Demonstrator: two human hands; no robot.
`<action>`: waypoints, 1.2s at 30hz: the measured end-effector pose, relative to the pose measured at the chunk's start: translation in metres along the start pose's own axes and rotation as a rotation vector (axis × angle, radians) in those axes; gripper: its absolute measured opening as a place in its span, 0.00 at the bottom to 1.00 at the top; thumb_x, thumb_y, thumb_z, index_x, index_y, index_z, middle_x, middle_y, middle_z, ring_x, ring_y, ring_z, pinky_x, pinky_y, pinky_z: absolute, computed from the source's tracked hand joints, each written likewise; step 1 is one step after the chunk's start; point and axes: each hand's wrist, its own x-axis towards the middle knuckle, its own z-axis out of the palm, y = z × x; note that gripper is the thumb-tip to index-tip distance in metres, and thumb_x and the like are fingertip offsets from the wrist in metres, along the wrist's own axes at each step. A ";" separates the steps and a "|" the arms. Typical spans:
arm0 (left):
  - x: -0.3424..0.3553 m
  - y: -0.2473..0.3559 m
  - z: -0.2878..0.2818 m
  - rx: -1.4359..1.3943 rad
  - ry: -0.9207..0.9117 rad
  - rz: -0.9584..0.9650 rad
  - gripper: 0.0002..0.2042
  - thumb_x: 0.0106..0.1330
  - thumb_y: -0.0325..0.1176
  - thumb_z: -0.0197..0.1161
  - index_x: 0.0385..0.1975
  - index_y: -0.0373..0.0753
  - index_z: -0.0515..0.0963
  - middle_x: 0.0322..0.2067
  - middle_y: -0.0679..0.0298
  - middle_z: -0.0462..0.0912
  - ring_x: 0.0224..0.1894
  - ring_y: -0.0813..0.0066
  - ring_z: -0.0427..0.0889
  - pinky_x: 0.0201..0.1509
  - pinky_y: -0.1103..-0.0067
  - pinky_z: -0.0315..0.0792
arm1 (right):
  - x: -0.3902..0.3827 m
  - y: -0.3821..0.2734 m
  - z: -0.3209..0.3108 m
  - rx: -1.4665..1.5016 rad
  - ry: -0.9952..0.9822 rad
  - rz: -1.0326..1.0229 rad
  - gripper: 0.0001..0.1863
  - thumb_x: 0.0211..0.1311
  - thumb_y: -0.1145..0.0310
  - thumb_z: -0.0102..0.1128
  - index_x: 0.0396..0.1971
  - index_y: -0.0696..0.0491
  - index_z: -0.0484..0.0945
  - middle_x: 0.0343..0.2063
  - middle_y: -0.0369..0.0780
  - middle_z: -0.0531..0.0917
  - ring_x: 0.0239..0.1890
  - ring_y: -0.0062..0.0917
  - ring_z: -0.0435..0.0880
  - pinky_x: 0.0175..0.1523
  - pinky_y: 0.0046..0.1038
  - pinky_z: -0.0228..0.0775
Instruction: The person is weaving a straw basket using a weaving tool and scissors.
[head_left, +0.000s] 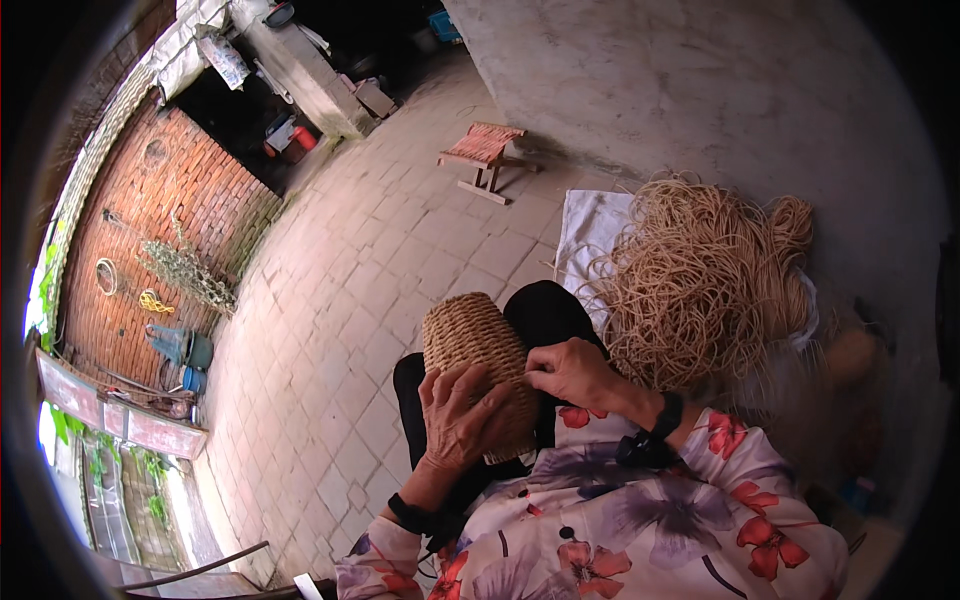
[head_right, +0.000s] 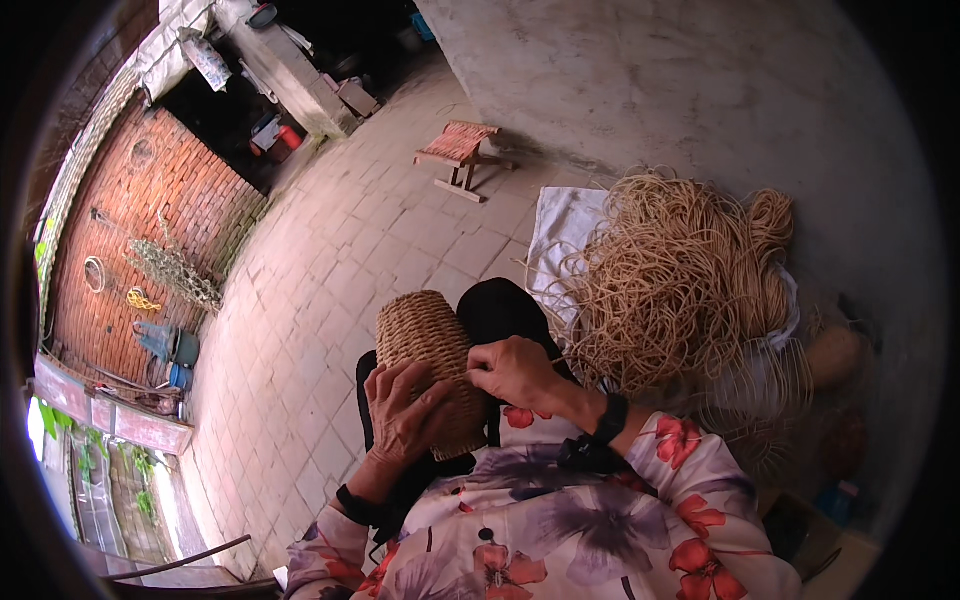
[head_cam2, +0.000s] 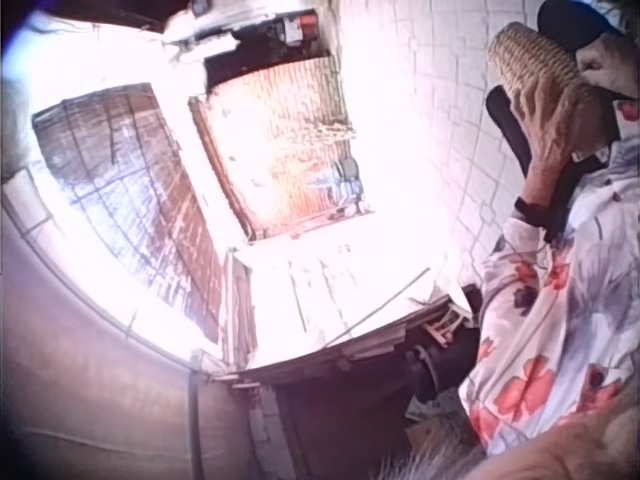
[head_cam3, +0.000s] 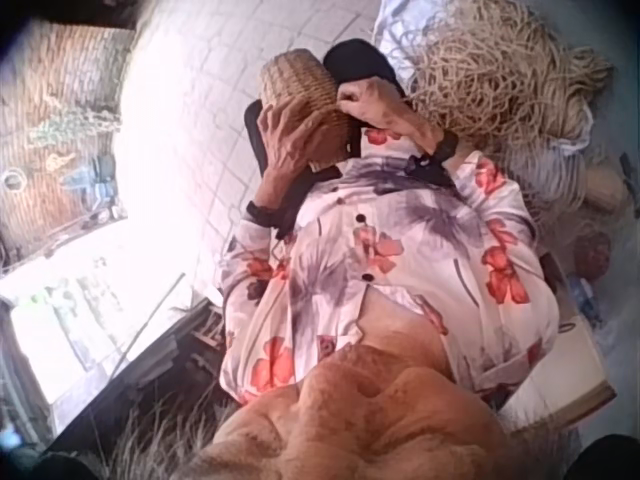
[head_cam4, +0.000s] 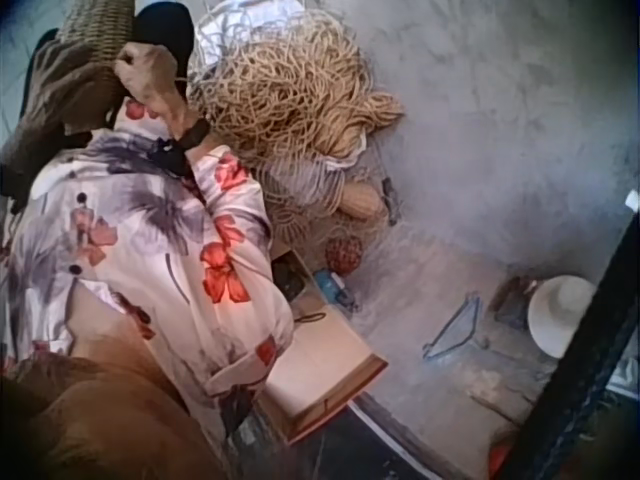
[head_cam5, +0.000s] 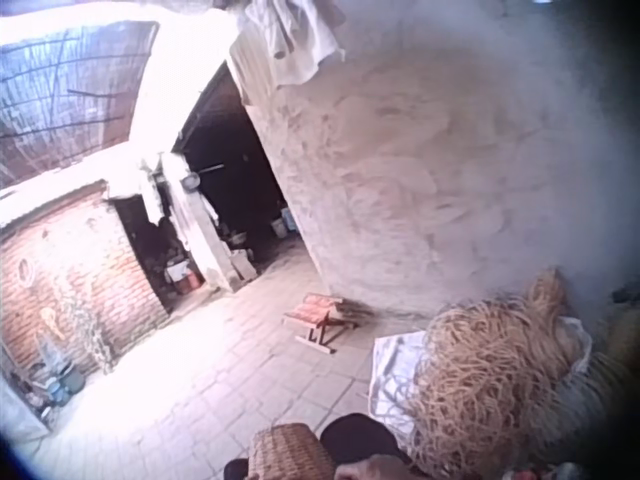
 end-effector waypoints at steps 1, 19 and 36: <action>0.000 -0.001 -0.001 0.010 -0.006 0.006 0.16 0.53 0.41 0.70 0.43 0.53 0.82 0.52 0.64 0.76 0.57 0.64 0.74 0.64 0.58 0.58 | 0.000 -0.001 0.000 -0.012 0.002 -0.007 0.09 0.57 0.61 0.66 0.30 0.51 0.84 0.22 0.41 0.84 0.25 0.33 0.85 0.32 0.32 0.73; 0.006 0.006 -0.003 0.025 -0.066 -0.019 0.17 0.52 0.42 0.69 0.40 0.44 0.80 0.55 0.59 0.73 0.57 0.57 0.72 0.61 0.58 0.60 | 0.009 -0.011 0.015 -0.206 0.089 -0.377 0.06 0.55 0.68 0.63 0.27 0.53 0.76 0.25 0.42 0.81 0.30 0.41 0.84 0.36 0.40 0.76; -0.001 0.038 -0.009 -0.419 -0.026 -0.359 0.21 0.60 0.24 0.62 0.55 0.40 0.73 0.37 0.52 0.84 0.38 0.52 0.85 0.40 0.64 0.78 | 0.012 -0.011 0.021 -0.128 0.071 -0.388 0.07 0.52 0.71 0.64 0.27 0.55 0.75 0.25 0.44 0.80 0.31 0.42 0.83 0.36 0.39 0.75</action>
